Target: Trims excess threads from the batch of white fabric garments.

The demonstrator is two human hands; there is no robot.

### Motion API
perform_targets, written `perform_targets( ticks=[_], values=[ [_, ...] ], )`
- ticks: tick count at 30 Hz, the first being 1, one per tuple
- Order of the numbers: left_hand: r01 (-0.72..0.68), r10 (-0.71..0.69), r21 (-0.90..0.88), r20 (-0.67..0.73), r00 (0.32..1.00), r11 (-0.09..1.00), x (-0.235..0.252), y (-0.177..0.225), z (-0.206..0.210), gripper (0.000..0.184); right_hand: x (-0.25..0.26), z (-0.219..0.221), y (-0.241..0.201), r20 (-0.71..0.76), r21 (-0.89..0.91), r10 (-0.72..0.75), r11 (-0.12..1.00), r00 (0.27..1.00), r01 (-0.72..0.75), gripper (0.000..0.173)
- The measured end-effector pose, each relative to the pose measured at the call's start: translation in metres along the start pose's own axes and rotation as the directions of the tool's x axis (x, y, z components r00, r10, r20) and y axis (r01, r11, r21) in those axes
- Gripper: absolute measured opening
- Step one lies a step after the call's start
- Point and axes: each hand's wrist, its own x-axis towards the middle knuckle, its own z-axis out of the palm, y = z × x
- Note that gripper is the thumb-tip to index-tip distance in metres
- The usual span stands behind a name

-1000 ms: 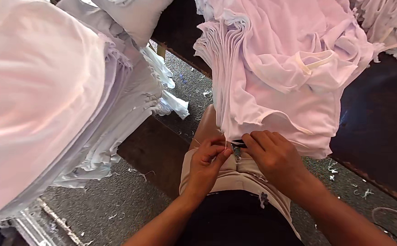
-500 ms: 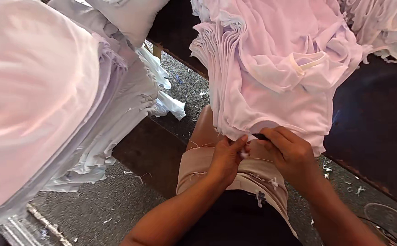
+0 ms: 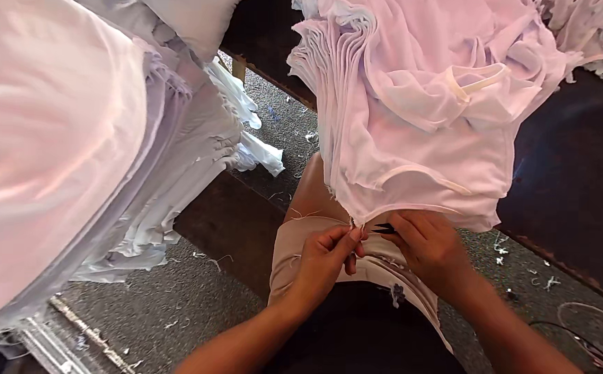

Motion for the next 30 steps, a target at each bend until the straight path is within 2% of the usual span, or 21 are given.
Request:
perform_targets(
  ticks=[3, 11, 22, 24, 26, 27, 28, 30],
  values=[
    [0.003, -0.003, 0.002, 0.003, 1.0, 1.0, -0.002, 0.001, 0.0, 0.022, -0.003, 0.006, -0.003, -0.054, -0.037, -0.029, 0.999, 0.998, 0.027, 0.018],
    [0.122, -0.124, -0.097, -0.012, 0.992, 0.988, -0.004, 0.009, 0.003, 0.022, -0.002, 0.02, -0.008, -0.121, -0.023, -0.047, 0.999, 0.992, 0.044, 0.017],
    [0.176, -0.173, -0.126, 0.032, 0.984, 0.976, -0.002, 0.006, 0.007, 0.021, 0.002, 0.026, -0.013, -0.13, -0.012, -0.082, 0.997, 0.988, 0.081, 0.014],
    [0.118, -0.123, 0.064, 0.095, 0.988, 0.991, 0.001, 0.002, 0.002, 0.019, 0.0, 0.024, -0.011, -0.098, -0.006, -0.071, 0.997, 0.993, 0.071, 0.017],
    [-0.089, 0.047, 0.361, 0.124, 0.991, 0.928, 0.006, -0.007, -0.005, 0.022, -0.002, 0.019, -0.007, -0.062, 0.0, -0.032, 0.999, 0.998, 0.032, 0.02],
    [-0.164, 0.132, 0.451, 0.102, 0.986, 0.878, 0.008, -0.012, -0.006, 0.026, -0.003, 0.015, -0.004, -0.052, 0.001, -0.013, 1.0, 0.999, 0.013, 0.021],
    [-0.198, 0.189, 0.479, 0.068, 0.98, 0.855, 0.012, -0.016, -0.005, 0.03, -0.003, 0.012, -0.002, -0.046, -0.003, 0.001, 1.0, 0.999, -0.002, 0.022],
    [-0.243, 0.274, 0.407, -0.02, 0.961, 0.88, 0.021, -0.022, 0.002, 0.035, -0.003, 0.005, 0.002, -0.047, -0.007, 0.017, 1.0, 0.999, -0.017, 0.023]
  ],
)
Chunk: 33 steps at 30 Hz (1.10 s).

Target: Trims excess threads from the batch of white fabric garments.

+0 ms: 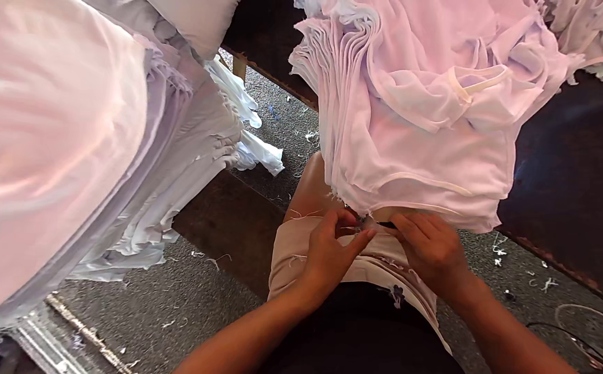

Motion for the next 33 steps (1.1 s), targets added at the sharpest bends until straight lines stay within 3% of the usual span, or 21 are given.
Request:
perform_targets(
  ticks=[4, 6, 9, 14, 20, 25, 33],
  values=[
    [-0.243, 0.24, -0.005, -0.129, 0.962, 0.97, 0.017, -0.011, 0.018, 0.05, 0.002, -0.008, -0.004, -0.009, 0.03, -0.016, 0.999, 1.0, 0.016, 0.022],
    [-0.316, 0.323, 0.063, -0.167, 0.932, 0.946, 0.023, -0.016, 0.019, 0.032, 0.003, -0.008, -0.007, -0.019, 0.041, -0.018, 0.999, 1.0, 0.019, 0.021],
    [-0.339, 0.338, 0.019, -0.166, 0.927, 0.941, 0.022, -0.019, 0.013, 0.013, 0.004, -0.004, -0.007, -0.028, 0.099, 0.017, 0.995, 0.999, -0.014, 0.023],
    [-0.319, 0.304, -0.05, -0.192, 0.933, 0.947, 0.01, -0.02, 0.001, 0.009, 0.01, 0.007, -0.001, 0.05, 0.281, 0.075, 0.956, 0.996, -0.086, 0.026],
    [-0.421, 0.442, 0.139, -0.187, 0.877, 0.896, 0.002, -0.03, -0.003, 0.017, 0.013, 0.005, -0.006, 0.07, 0.132, 0.026, 0.991, 0.997, -0.035, 0.025],
    [-0.484, 0.521, 0.199, -0.239, 0.819, 0.852, 0.004, -0.034, -0.004, 0.012, 0.014, 0.009, -0.015, 0.04, -0.004, 0.005, 1.0, 0.999, -0.005, 0.024],
    [-0.543, 0.619, 0.313, -0.246, 0.746, 0.779, 0.006, -0.033, -0.005, 0.013, 0.016, 0.011, -0.023, 0.043, -0.039, -0.002, 0.999, 0.999, 0.004, 0.019]
  ],
)
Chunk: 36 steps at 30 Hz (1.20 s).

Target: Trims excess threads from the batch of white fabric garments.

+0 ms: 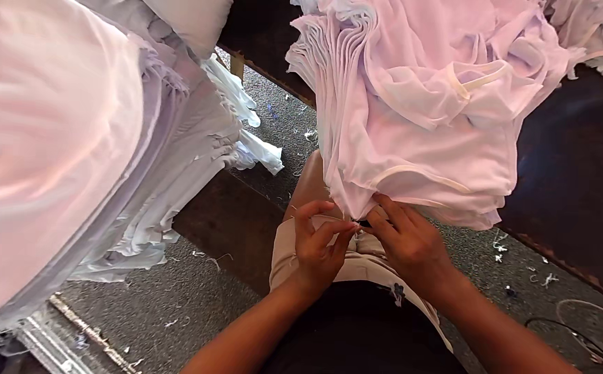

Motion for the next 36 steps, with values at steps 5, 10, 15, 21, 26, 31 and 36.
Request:
perform_targets(
  ticks=[5, 10, 15, 21, 26, 31, 36],
  values=[
    [-0.055, 0.056, 0.066, -0.005, 0.998, 0.996, 0.001, -0.003, -0.002, 0.015, 0.0, 0.001, 0.0, -0.001, -0.004, 0.012, 1.0, 1.0, -0.012, 0.025],
    [-0.179, 0.179, 0.128, 0.008, 0.984, 0.976, 0.002, -0.004, -0.003, 0.013, 0.002, -0.001, -0.002, 0.006, -0.007, 0.002, 1.0, 1.0, -0.002, 0.021],
    [-0.161, 0.161, 0.105, 0.004, 0.987, 0.981, 0.002, -0.002, -0.006, 0.015, 0.003, 0.0, -0.006, 0.032, -0.009, 0.024, 1.0, 0.999, -0.024, 0.026],
    [-0.159, 0.157, 0.056, 0.036, 0.987, 0.986, 0.003, 0.004, -0.006, 0.016, 0.017, 0.01, -0.005, -0.002, 0.029, 0.029, 0.999, 1.0, -0.029, 0.02],
    [-0.24, 0.321, -0.234, 0.424, 0.847, 0.942, 0.001, -0.001, -0.014, 0.045, 0.044, -0.03, 0.017, 0.159, 0.385, 0.054, 0.916, 0.986, -0.113, 0.024],
    [-0.262, 0.225, -0.028, 0.602, 0.766, 0.965, 0.067, 0.0, 0.005, 0.055, 0.112, -0.076, 0.098, 0.13, 0.574, 0.367, 0.729, 0.921, -0.372, 0.031],
    [-0.151, -0.02, 0.322, 0.472, 0.881, 0.934, 0.171, -0.039, 0.04, 0.058, 0.146, -0.053, 0.151, 0.156, 0.707, 0.665, 0.441, 0.73, -0.553, 0.032]
  ],
)
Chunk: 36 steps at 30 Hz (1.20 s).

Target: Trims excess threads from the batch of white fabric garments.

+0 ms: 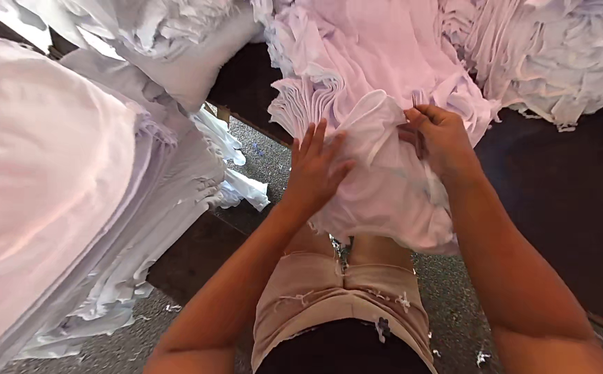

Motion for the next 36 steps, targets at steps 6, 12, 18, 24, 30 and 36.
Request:
perform_targets(
  ticks=[6, 12, 18, 24, 30, 36],
  values=[
    [0.255, -0.253, 0.012, 0.183, 0.95, 0.967, 0.058, -0.046, 0.022, 0.063, 0.036, 0.001, 0.037, -0.105, 0.193, 0.189, 0.967, 0.976, -0.167, 0.034],
    [0.24, -0.215, -0.086, 0.236, 0.948, 0.967, 0.104, -0.075, 0.025, 0.059, 0.075, 0.013, 0.048, -0.204, 0.208, 0.185, 0.968, 0.961, -0.142, 0.031],
    [0.209, -0.161, -0.151, 0.277, 0.947, 0.966, 0.128, -0.097, 0.023, 0.061, 0.09, 0.021, 0.05, -0.241, 0.195, 0.155, 0.975, 0.958, -0.108, 0.029],
    [0.422, -0.479, -0.332, -0.109, 0.871, 0.844, 0.043, -0.033, -0.028, 0.053, 0.08, 0.018, 0.054, -0.221, 0.191, 0.057, 0.982, 0.973, -0.014, 0.028],
    [0.626, -0.64, -0.572, 0.216, 0.738, 0.529, -0.052, 0.008, -0.025, 0.029, 0.02, 0.031, 0.019, -0.109, -0.397, -0.563, 0.78, 0.819, 0.483, 0.039],
    [0.595, -0.622, -0.602, 0.198, 0.757, 0.533, -0.079, 0.008, -0.042, 0.017, -0.071, 0.081, -0.005, 0.559, -0.429, -0.473, 0.538, 0.681, 0.726, 0.029]
  ],
)
